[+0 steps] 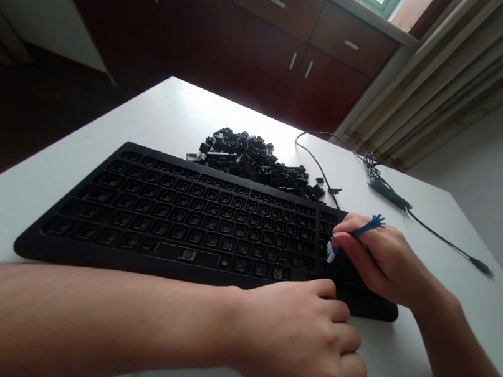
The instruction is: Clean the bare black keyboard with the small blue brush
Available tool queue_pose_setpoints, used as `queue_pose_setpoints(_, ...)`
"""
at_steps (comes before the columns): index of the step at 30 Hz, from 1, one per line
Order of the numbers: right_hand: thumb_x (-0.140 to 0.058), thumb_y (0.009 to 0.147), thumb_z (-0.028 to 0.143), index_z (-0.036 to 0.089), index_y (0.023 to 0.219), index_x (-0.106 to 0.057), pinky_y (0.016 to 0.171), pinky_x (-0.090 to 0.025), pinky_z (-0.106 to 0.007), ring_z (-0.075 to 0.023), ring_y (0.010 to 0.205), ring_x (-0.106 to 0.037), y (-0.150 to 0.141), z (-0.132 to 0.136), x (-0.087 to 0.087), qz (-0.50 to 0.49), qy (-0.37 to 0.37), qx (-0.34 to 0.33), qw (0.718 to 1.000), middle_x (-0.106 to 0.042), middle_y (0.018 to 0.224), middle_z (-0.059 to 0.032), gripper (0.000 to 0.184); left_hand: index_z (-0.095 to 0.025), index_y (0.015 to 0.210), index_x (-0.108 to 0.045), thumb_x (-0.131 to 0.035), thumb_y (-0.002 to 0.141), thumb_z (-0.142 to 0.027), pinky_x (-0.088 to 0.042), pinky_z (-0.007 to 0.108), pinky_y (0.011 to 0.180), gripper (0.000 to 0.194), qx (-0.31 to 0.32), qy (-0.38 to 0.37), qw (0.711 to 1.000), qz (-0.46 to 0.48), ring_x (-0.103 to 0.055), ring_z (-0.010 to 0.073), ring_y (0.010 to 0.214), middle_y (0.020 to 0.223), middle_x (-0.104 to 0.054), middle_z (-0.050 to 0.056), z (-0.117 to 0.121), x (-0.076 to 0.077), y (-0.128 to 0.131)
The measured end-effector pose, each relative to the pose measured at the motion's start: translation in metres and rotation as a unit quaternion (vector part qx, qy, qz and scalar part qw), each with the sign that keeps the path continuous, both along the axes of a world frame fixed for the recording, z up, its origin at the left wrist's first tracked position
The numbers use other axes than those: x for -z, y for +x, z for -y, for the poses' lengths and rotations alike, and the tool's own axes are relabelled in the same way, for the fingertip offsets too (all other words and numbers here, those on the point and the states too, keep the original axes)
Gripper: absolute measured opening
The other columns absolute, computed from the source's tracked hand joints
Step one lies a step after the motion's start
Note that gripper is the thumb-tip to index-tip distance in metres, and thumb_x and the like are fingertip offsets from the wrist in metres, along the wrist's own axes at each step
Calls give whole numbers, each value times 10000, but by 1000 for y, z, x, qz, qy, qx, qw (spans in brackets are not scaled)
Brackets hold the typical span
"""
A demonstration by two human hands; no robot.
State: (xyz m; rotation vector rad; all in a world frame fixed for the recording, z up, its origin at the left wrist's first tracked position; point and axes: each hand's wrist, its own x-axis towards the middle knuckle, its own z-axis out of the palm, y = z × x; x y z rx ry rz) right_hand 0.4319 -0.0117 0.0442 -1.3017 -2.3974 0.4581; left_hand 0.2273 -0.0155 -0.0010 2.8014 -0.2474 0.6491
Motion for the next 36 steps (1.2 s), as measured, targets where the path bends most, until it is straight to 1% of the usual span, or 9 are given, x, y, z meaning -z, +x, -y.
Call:
queue_pose_setpoints(5, -543, 970, 204, 209, 1009, -568, 647, -422, -320, -180, 743, -539, -2, -2, 1, 66, 106, -19, 992, -619, 884, -62, 47, -182, 802, -577, -579, 915, -310, -333, 369, 638, 171, -1, 2, 1000, -1, -526, 192, 681, 763, -601, 26, 0, 0, 0)
queue_pose_setpoints(7, -555, 961, 191, 207, 1005, -567, 650, -426, -322, -183, 754, -544, -2, -1, 0, 74, 117, -28, 990, -625, 889, -61, 49, -181, 809, -576, -576, 918, -311, -335, 368, 643, 170, -1, 2, 1000, -4, -525, 189, 681, 762, -597, 22, 0, 0, 0)
queue_pose_setpoints(12, -539, 964, 175, 202, 974, -570, 667, -448, -317, -175, 753, -543, -2, -1, -4, 28, 78, -26, 996, -617, 875, -61, 42, -179, 809, -565, -563, 929, -310, -340, 372, 654, 177, 0, 1, 1000, -9, -509, 183, 677, 766, -591, 21, -1, -1, -1)
queue_pose_setpoints(17, -521, 976, 182, 204, 923, -583, 668, -464, -302, -160, 731, -554, -1, -2, -3, -24, 11, -30, 999, -626, 839, -46, 84, -177, 811, -561, -565, 930, -307, -342, 375, 656, 176, 5, -2, 1000, -9, -502, 184, 680, 775, -584, 15, -1, 0, 0)
queue_pose_setpoints(21, -532, 970, 196, 214, 927, -594, 722, -482, -331, -190, 785, -591, -1, -3, -1, -42, 27, -6, 999, -653, 870, -56, 78, -171, 817, -568, -553, 935, -302, -345, 380, 661, 177, 5, -2, 1000, -7, -505, 189, 688, 775, -575, 14, -1, 1, 0)
queue_pose_setpoints(26, -515, 987, 228, 211, 876, -583, 658, -463, -301, -161, 711, -565, 0, -1, -5, -49, -47, -27, 997, -630, 829, -41, 131, -169, 810, -567, -556, 932, -308, -341, 384, 653, 185, 9, -1, 1000, -5, -498, 188, 682, 774, -574, 17, -1, 1, 0)
queue_pose_setpoints(28, -513, 993, 227, 208, 873, -581, 642, -456, -289, -150, 695, -556, 0, -1, -4, -50, -52, -20, 997, -621, 811, -35, 139, -169, 818, -570, -560, 929, -310, -340, 385, 651, 180, 8, -2, 1000, -6, -494, 187, 683, 777, -575, 16, -1, 2, -1)
queue_pose_setpoints(34, -581, 949, 150, 199, 934, -616, 697, -482, -300, -163, 764, -601, 1, -5, 7, -61, 77, -6, 995, -670, 879, -53, 62, -173, 826, -570, -553, 935, -307, -341, 384, 656, 174, 7, -5, 1000, -9, -492, 188, 688, 783, -576, 11, 0, 1, -1)
queue_pose_setpoints(36, -590, 937, 129, 193, 935, -619, 700, -482, -302, -164, 768, -602, 0, -5, 6, -56, 97, -11, 994, -673, 885, -56, 70, -173, 820, -569, -551, 938, -307, -344, 385, 658, 179, 5, -5, 1000, -8, -491, 188, 686, 783, -577, 10, 0, 1, -1)
